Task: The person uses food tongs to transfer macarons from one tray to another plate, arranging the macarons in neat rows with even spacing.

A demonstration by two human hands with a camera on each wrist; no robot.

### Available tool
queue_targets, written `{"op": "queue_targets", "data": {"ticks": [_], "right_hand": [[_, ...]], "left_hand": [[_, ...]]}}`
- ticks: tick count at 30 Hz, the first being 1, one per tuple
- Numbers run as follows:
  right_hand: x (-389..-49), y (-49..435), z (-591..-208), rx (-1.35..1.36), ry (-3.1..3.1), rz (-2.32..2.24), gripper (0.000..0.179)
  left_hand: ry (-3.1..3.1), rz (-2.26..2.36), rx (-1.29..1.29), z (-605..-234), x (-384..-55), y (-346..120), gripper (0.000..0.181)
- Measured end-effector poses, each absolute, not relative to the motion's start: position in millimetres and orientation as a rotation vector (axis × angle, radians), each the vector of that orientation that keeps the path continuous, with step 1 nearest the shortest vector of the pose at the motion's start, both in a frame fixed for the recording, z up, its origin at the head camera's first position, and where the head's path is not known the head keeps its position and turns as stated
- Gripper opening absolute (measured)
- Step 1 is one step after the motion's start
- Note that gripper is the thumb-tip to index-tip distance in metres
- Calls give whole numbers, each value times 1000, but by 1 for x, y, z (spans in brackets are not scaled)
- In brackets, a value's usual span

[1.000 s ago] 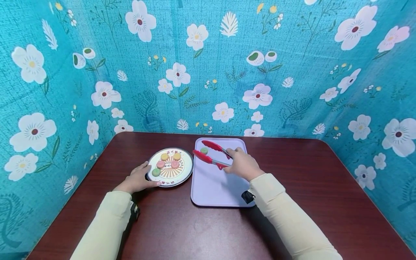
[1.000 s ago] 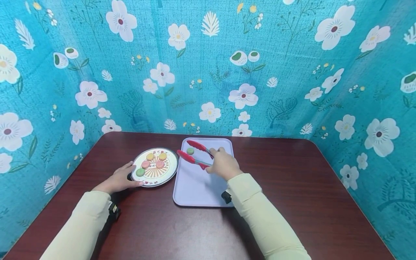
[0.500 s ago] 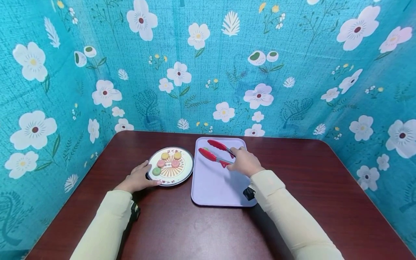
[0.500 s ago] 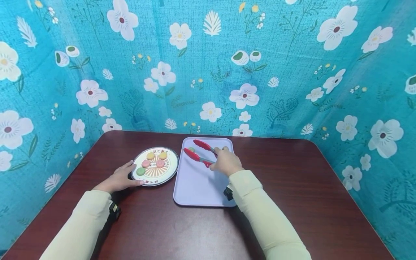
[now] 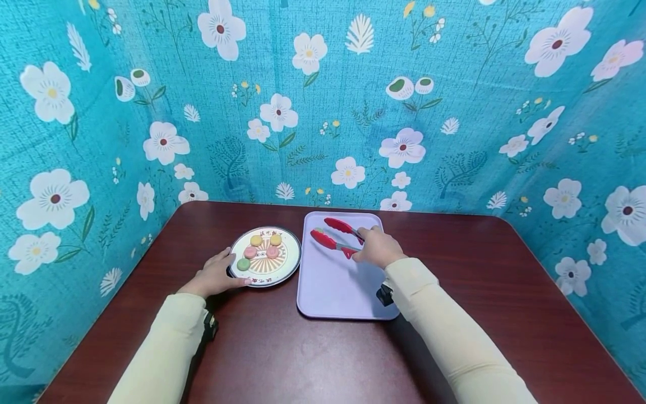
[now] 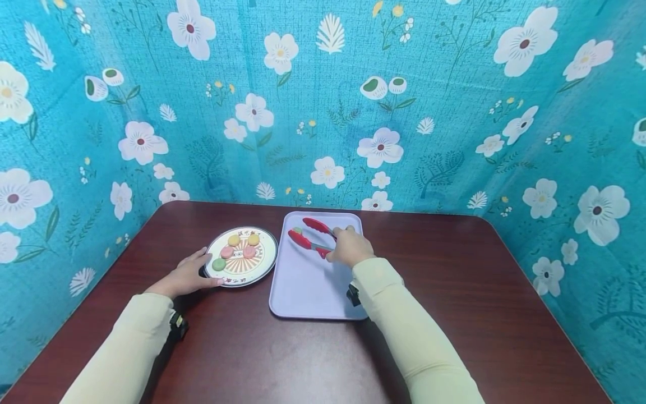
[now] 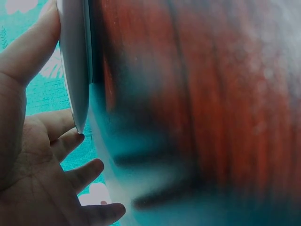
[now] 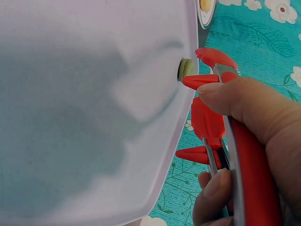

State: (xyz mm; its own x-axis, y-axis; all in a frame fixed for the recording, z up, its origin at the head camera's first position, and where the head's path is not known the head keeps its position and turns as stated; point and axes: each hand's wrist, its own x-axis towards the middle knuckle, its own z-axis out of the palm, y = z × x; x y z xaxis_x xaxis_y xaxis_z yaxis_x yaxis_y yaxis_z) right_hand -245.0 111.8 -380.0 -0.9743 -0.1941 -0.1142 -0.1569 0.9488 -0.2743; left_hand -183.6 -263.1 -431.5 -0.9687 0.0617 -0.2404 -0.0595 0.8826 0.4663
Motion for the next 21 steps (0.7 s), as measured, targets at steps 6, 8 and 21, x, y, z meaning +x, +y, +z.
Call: {"op": "queue_targets", "data": {"ticks": [6,8,21], "right_hand": [[-248,113,-383,-266,2959,-379,72],[-250,113,-383,-268,2956,-377,72],[-253,111,-388,-241,2927,-410,75]], "left_hand": [[2803,701,0,-432,-185,-263,102],[2798,704,-8,-432,-185,-263,102],[2802,709,-35,-431,-184,-261,103]]}}
